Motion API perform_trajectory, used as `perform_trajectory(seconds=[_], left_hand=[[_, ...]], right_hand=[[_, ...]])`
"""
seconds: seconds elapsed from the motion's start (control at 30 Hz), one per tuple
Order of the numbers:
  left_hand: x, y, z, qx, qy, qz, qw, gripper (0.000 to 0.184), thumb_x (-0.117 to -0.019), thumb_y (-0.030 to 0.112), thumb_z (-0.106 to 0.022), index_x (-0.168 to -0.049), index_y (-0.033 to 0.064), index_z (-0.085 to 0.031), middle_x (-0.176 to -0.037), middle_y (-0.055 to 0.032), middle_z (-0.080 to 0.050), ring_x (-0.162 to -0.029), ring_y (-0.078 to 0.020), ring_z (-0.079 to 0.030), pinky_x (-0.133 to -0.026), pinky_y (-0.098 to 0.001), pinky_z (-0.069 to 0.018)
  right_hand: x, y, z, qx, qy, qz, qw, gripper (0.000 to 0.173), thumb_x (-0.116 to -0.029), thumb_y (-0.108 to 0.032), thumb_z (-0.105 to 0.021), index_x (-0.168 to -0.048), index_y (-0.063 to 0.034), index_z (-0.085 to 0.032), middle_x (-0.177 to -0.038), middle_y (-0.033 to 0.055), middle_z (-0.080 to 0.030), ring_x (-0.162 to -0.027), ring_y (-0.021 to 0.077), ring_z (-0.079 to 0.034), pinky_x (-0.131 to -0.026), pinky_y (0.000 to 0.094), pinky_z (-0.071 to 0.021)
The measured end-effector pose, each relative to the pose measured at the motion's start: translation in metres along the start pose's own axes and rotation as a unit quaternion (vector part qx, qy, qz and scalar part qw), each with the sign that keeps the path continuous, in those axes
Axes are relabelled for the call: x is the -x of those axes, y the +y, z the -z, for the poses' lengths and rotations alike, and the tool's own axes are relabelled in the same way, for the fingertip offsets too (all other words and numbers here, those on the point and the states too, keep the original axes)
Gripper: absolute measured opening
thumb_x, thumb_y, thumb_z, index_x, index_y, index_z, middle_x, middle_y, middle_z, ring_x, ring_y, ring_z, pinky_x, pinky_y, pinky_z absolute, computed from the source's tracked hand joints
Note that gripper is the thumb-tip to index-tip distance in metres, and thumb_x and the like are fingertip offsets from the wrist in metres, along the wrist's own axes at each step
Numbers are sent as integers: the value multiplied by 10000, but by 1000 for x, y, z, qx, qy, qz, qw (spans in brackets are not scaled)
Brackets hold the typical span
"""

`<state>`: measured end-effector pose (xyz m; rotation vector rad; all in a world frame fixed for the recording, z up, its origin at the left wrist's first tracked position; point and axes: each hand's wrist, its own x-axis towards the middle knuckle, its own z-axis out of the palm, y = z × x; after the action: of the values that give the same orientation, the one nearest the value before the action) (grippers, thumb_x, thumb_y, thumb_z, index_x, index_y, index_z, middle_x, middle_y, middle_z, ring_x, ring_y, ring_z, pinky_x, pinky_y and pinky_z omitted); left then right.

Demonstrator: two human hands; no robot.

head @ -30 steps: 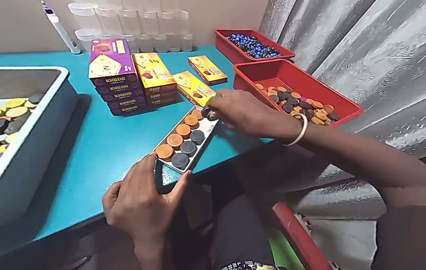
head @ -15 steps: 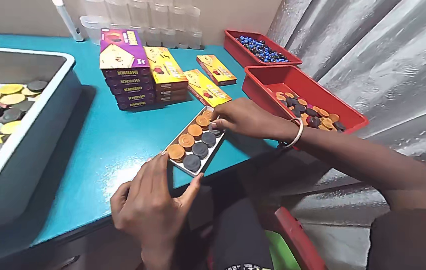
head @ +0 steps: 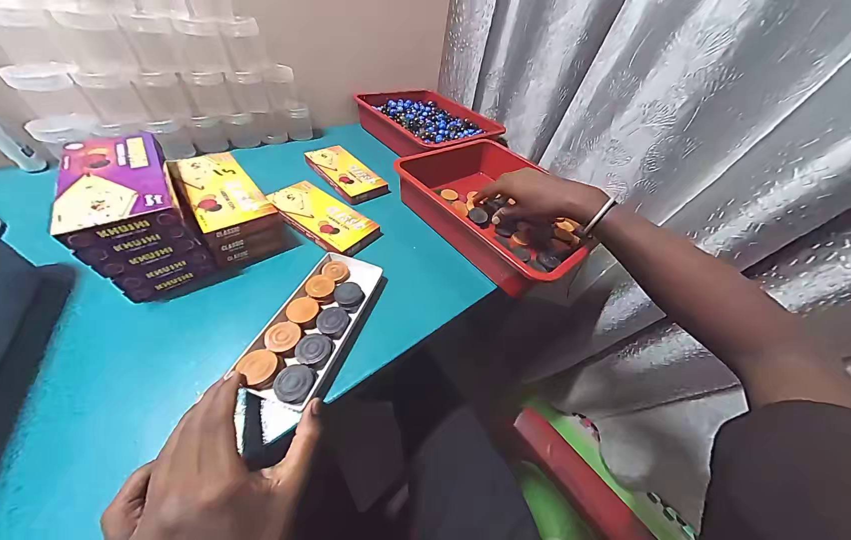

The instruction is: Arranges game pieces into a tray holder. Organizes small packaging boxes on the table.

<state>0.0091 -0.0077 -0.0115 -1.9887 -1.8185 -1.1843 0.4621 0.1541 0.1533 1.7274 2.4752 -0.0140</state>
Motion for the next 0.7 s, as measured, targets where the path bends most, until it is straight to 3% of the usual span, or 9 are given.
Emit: perform_trajectory(seconds=[0.2, 0.3, 0.4, 0.47, 0.53, 0.7], left_hand=[[0, 1, 1, -9, 3, -7, 1000, 776, -883, 687, -549, -1283, 37, -682, -1254, -176, -717, -1163, -320, -681, -982, -578, -407], [0, 5, -1, -28, 31, 11, 999, 769, -860, 701, -541, -1246, 58, -713, -1214, -154, -739, -1138, -313, -699, -966, -569, -423], [-1, 6, -4, -32, 53, 15, 998, 736, -845, 684, -556, -1213, 71, -731, -1197, -135, -749, -1119, -280, -708, -954, -554, -418], [-1, 8, -3, -32, 52, 13, 998, 730, -850, 676, -561, -1215, 68, -733, -1198, -136, -749, -1118, -275, -708, -954, -546, -420], [-1, 7, -3, -31, 55, 9, 998, 722, -854, 674, -563, -1211, 70, -734, -1194, -130, -752, -1119, -264, -708, -957, -533, -420], [0, 7, -2, -36, 67, 3, 997, 695, -857, 661, -562, -1182, 75, -748, -1175, -103, -763, -1107, -240, -715, -954, -509, -433]], right_hand=[[-4, 3, -12, 62, 58, -37, 996, 316, -903, -97, -727, -1218, -82, -708, -1084, 224, -703, -1021, 443, -678, -867, 660, -522], [-5, -31, 3, 46, 159, -47, 985, 367, -922, -158, -683, -1261, -23, -648, -1164, 248, -669, -1068, 467, -664, -845, 687, -520], [-8, -98, 20, -9, 233, 80, 969, 370, -920, -162, -684, -1244, 9, -637, -1142, 196, -699, -1053, 368, -692, -902, 579, -550], [-21, -137, 18, -27, 227, 220, 948, 297, -901, -120, -689, -1175, -7, -687, -1105, 163, -713, -1042, 315, -695, -915, 510, -563], [-38, -166, 11, -16, 190, 300, 935, 270, -896, -109, -705, -1156, -36, -707, -1082, 152, -710, -1015, 317, -698, -869, 512, -568], [-67, -192, -7, 10, 104, 346, 932, 254, -883, -76, -743, -1137, -79, -736, -1068, 126, -729, -990, 318, -704, -829, 534, -568]])
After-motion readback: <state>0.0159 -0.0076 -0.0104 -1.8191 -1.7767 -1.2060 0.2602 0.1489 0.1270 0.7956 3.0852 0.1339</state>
